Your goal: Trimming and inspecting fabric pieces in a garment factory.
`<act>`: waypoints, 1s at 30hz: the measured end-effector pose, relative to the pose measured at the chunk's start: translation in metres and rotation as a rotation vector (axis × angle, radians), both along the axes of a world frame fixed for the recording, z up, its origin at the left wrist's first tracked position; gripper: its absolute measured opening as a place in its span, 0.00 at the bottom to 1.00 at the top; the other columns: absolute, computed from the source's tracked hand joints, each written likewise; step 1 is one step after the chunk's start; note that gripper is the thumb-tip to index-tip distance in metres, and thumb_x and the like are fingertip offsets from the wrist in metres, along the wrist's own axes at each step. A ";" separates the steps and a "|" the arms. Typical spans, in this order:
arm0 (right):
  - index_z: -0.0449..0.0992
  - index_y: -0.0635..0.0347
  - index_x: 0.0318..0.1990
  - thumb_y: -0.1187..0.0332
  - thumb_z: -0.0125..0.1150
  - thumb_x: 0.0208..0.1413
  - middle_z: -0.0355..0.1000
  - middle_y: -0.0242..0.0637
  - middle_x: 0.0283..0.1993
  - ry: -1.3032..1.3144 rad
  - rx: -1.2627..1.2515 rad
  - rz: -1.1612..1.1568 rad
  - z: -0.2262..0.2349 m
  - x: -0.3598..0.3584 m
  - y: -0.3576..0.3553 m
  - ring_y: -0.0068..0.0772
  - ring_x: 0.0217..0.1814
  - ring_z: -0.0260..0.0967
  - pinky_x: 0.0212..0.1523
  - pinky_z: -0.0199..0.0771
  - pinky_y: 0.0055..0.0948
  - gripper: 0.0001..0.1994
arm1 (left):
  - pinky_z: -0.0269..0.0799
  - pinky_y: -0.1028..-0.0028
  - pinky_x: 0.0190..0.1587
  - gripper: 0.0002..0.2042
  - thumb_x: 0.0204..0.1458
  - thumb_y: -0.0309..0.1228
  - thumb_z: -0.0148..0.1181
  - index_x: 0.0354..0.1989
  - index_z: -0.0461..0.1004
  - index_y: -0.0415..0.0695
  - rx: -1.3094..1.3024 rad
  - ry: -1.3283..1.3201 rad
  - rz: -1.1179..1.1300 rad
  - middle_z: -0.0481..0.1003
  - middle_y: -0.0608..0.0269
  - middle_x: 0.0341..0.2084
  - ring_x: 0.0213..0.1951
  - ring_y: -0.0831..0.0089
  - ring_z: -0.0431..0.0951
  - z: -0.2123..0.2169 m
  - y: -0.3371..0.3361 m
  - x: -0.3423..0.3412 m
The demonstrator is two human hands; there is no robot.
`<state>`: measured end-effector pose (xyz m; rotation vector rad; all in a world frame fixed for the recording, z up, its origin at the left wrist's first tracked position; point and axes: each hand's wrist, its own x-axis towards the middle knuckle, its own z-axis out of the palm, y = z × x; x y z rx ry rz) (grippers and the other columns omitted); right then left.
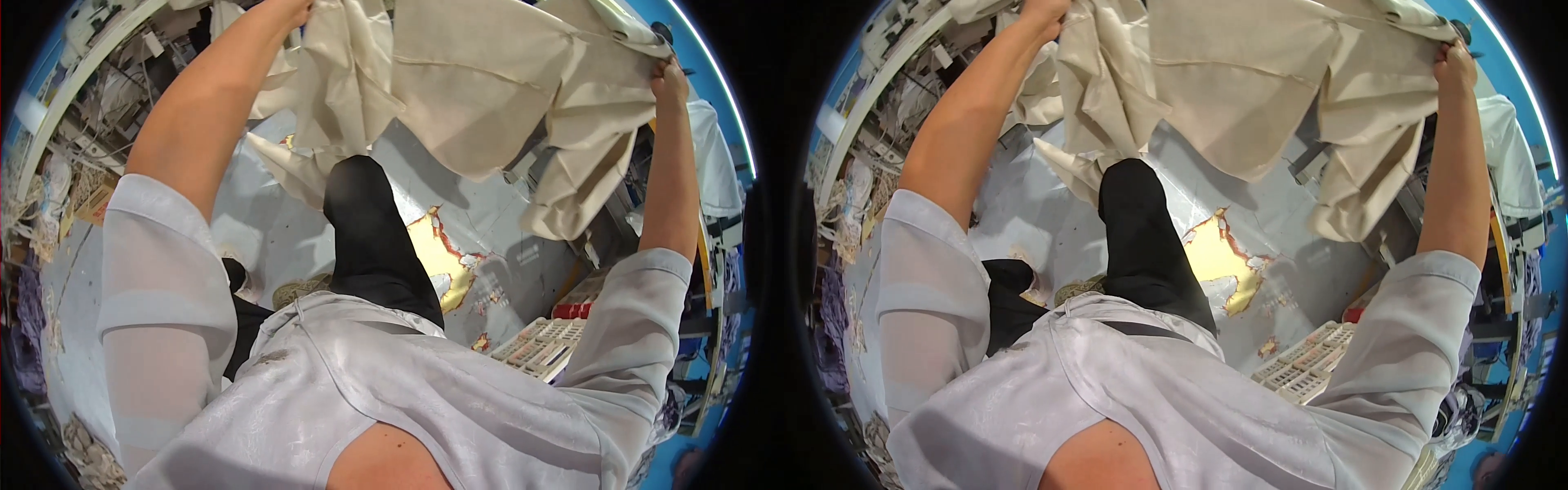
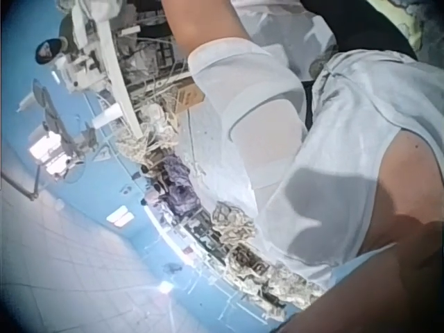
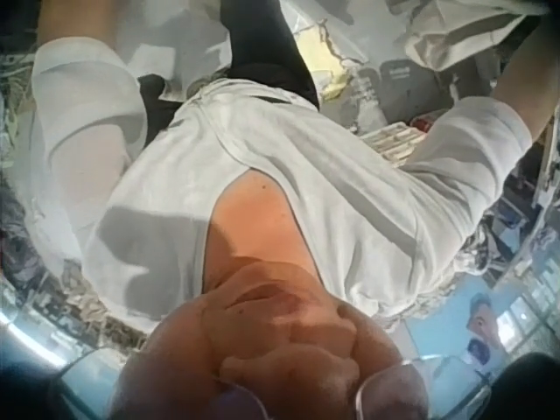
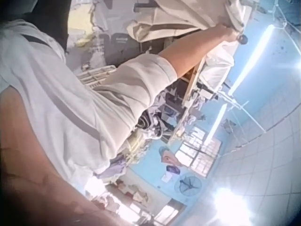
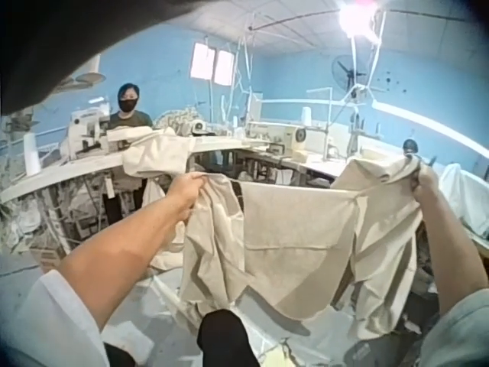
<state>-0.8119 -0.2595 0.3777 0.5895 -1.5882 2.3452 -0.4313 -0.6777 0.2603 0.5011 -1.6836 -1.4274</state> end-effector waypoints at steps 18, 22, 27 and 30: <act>0.69 0.56 0.33 0.66 0.54 0.53 0.64 0.31 0.24 -0.096 -0.019 -0.012 -0.044 0.011 -0.011 0.25 0.20 0.59 0.17 0.57 0.26 0.05 | 0.72 0.69 0.32 0.10 0.55 0.25 0.39 0.34 0.71 0.38 0.374 0.187 -0.162 0.72 0.57 0.27 0.28 0.66 0.74 -0.005 0.029 -0.014; 0.69 0.57 0.35 0.65 0.51 0.55 0.64 0.31 0.25 -0.098 0.051 -0.041 -0.047 0.004 -0.025 0.24 0.24 0.60 0.20 0.59 0.24 0.07 | 0.72 0.65 0.33 0.09 0.55 0.27 0.42 0.32 0.71 0.39 0.379 0.261 -0.220 0.72 0.58 0.26 0.29 0.64 0.74 -0.022 -0.007 -0.021; 0.69 0.58 0.34 0.66 0.50 0.56 0.62 0.30 0.25 -0.136 0.028 -0.003 -0.059 0.002 -0.027 0.23 0.23 0.58 0.19 0.62 0.24 0.06 | 0.72 0.65 0.34 0.09 0.54 0.27 0.42 0.32 0.71 0.39 0.487 0.283 -0.231 0.73 0.56 0.27 0.29 0.63 0.74 -0.029 -0.001 -0.035; 0.69 0.59 0.33 0.67 0.50 0.56 0.62 0.30 0.25 -0.120 0.026 0.058 -0.060 0.002 -0.033 0.22 0.23 0.58 0.19 0.61 0.23 0.06 | 0.72 0.66 0.34 0.09 0.54 0.26 0.42 0.33 0.71 0.39 0.458 0.314 -0.242 0.73 0.57 0.28 0.30 0.64 0.74 -0.034 -0.013 -0.038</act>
